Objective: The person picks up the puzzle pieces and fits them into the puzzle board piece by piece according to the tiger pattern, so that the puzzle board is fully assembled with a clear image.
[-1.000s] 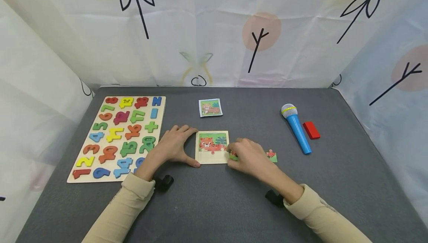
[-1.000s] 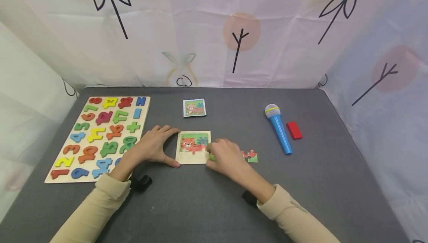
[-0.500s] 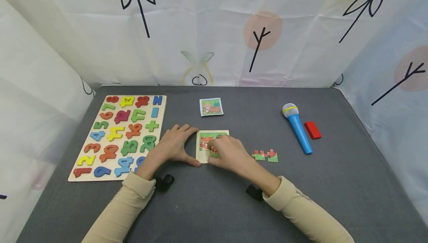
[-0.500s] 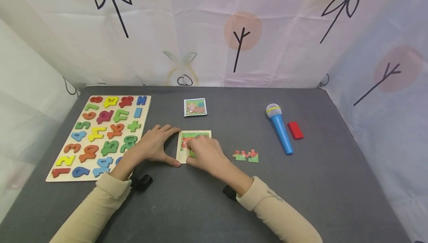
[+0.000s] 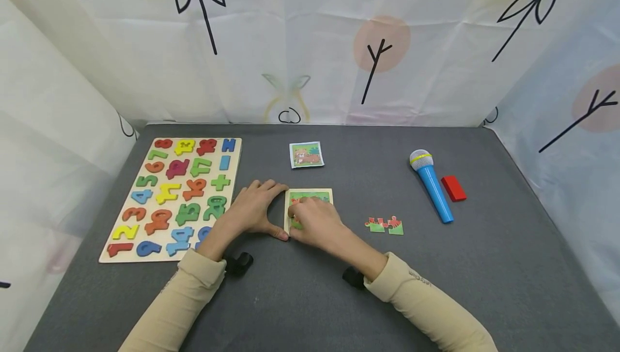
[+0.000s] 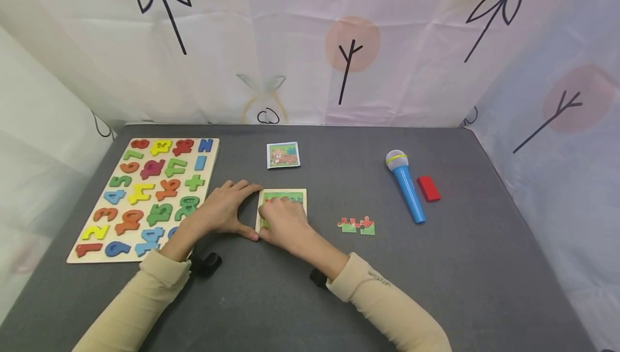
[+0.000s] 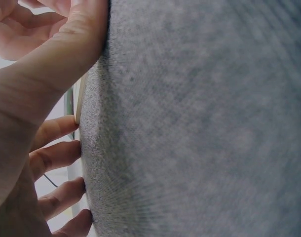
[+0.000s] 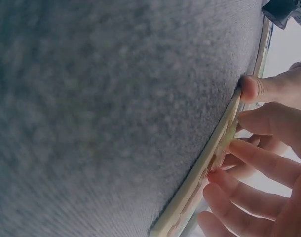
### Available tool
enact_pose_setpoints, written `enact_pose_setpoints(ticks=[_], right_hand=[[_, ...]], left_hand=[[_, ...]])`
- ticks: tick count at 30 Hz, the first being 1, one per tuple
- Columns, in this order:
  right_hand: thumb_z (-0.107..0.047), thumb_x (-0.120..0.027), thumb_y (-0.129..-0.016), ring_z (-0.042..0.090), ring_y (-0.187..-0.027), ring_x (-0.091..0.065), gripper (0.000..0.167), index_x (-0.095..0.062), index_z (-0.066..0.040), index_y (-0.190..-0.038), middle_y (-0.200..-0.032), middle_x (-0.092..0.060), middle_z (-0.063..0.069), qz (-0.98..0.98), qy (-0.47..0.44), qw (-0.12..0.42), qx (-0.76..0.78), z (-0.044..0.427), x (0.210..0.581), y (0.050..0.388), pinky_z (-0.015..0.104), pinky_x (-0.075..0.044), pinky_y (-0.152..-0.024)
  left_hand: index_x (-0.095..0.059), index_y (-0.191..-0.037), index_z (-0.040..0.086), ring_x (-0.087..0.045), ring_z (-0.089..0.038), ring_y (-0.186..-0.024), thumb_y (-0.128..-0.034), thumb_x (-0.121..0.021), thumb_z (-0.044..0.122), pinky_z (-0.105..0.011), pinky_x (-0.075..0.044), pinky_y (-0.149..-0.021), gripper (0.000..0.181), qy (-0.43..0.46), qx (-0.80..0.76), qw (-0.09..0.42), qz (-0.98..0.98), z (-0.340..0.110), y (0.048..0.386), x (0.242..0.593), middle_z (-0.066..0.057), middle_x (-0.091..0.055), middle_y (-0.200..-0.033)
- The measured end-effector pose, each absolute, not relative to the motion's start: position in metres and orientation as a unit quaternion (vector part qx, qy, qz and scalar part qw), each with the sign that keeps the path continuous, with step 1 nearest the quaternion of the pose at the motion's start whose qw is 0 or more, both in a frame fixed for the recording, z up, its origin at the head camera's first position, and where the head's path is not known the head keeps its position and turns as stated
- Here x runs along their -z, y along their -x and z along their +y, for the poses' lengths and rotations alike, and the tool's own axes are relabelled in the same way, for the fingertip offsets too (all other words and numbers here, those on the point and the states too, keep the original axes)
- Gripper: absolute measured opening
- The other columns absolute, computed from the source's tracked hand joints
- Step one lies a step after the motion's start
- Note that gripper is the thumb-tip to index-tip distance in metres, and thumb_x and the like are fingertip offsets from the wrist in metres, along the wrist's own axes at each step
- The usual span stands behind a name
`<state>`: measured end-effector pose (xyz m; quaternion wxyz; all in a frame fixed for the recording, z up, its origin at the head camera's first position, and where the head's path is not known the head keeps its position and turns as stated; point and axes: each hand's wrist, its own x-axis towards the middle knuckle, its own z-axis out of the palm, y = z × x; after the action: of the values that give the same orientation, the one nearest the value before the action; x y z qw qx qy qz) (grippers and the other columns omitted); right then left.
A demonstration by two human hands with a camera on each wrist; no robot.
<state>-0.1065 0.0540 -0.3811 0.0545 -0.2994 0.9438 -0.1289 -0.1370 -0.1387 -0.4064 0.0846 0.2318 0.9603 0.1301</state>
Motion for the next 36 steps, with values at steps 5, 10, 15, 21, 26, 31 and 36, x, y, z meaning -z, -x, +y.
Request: enact_pose_setpoints(ticks=[5, 10, 15, 21, 26, 31, 36], right_hand=[[-0.026, -0.078, -0.089, 0.02, -0.077, -0.064, 0.02, -0.078, -0.017, -0.108, -0.096, -0.07, 0.005, 0.945, 0.299, 0.063, 0.117, 0.055, 0.38, 0.107, 0.034, -0.05, -0.054], [-0.023, -0.079, -0.087, 0.02, -0.078, -0.063, 0.025, -0.077, -0.017, -0.111, -0.095, -0.067, 0.005, 0.952, 0.269, 0.075, 0.129, 0.063, 0.377, 0.109, 0.039, -0.052, -0.058], [-0.021, -0.08, -0.086, 0.019, -0.076, -0.058, 0.022, -0.078, -0.015, -0.107, -0.094, -0.065, 0.005, 0.95, 0.263, 0.087, 0.144, 0.07, 0.378, 0.112, 0.039, -0.051, -0.058], [-0.021, -0.081, -0.085, 0.019, -0.075, -0.059, 0.021, -0.078, -0.014, -0.104, -0.092, -0.064, 0.004, 0.947, 0.267, 0.086, 0.155, 0.07, 0.379, 0.111, 0.039, -0.05, -0.058], [-0.026, -0.083, -0.084, 0.021, -0.076, -0.061, 0.023, -0.076, -0.014, -0.103, -0.093, -0.065, 0.005, 0.949, 0.27, 0.073, 0.146, 0.068, 0.381, 0.109, 0.041, -0.053, -0.059], [-0.026, -0.084, -0.085, 0.023, -0.079, -0.063, 0.028, -0.075, -0.016, -0.11, -0.099, -0.068, 0.006, 0.949, 0.274, 0.068, 0.14, 0.068, 0.38, 0.107, 0.043, -0.054, -0.062], [-0.025, -0.082, -0.086, 0.019, -0.07, -0.057, 0.02, -0.079, -0.018, -0.105, -0.092, -0.065, 0.004, 0.948, 0.279, 0.074, 0.138, 0.068, 0.381, 0.108, 0.038, -0.05, -0.055]], left_hand=[[-0.053, -0.147, 0.015, -0.056, -0.034, -0.112, -0.0554, -0.091, 0.069, -0.055, -0.049, -0.09, 0.113, -0.233, -0.136, 0.08, 0.96, -0.138, 0.136, 0.405, -0.01, -0.06, -0.138], [-0.053, -0.147, 0.016, -0.055, -0.032, -0.11, -0.0554, -0.091, 0.069, -0.053, -0.049, -0.089, 0.112, -0.232, -0.138, 0.082, 0.959, -0.138, 0.136, 0.405, -0.009, -0.061, -0.136], [-0.053, -0.147, 0.016, -0.054, -0.031, -0.11, -0.0553, -0.091, 0.069, -0.052, -0.048, -0.089, 0.113, -0.228, -0.137, 0.085, 0.96, -0.138, 0.136, 0.405, -0.009, -0.06, -0.136], [-0.053, -0.147, 0.016, -0.054, -0.031, -0.108, -0.0549, -0.09, 0.071, -0.051, -0.048, -0.088, 0.113, -0.229, -0.136, 0.086, 0.96, -0.138, 0.137, 0.405, -0.008, -0.06, -0.135], [-0.053, -0.147, 0.016, -0.054, -0.03, -0.108, -0.0548, -0.09, 0.071, -0.051, -0.048, -0.088, 0.113, -0.23, -0.136, 0.085, 0.96, -0.138, 0.137, 0.405, -0.008, -0.06, -0.135], [-0.053, -0.148, 0.016, -0.054, -0.032, -0.111, -0.0553, -0.09, 0.071, -0.053, -0.048, -0.09, 0.113, -0.228, -0.137, 0.089, 0.96, -0.138, 0.137, 0.405, -0.008, -0.06, -0.137], [-0.052, -0.148, 0.016, -0.054, -0.032, -0.112, -0.0558, -0.09, 0.071, -0.054, -0.048, -0.091, 0.113, -0.228, -0.136, 0.09, 0.96, -0.138, 0.137, 0.406, -0.009, -0.059, -0.138]])
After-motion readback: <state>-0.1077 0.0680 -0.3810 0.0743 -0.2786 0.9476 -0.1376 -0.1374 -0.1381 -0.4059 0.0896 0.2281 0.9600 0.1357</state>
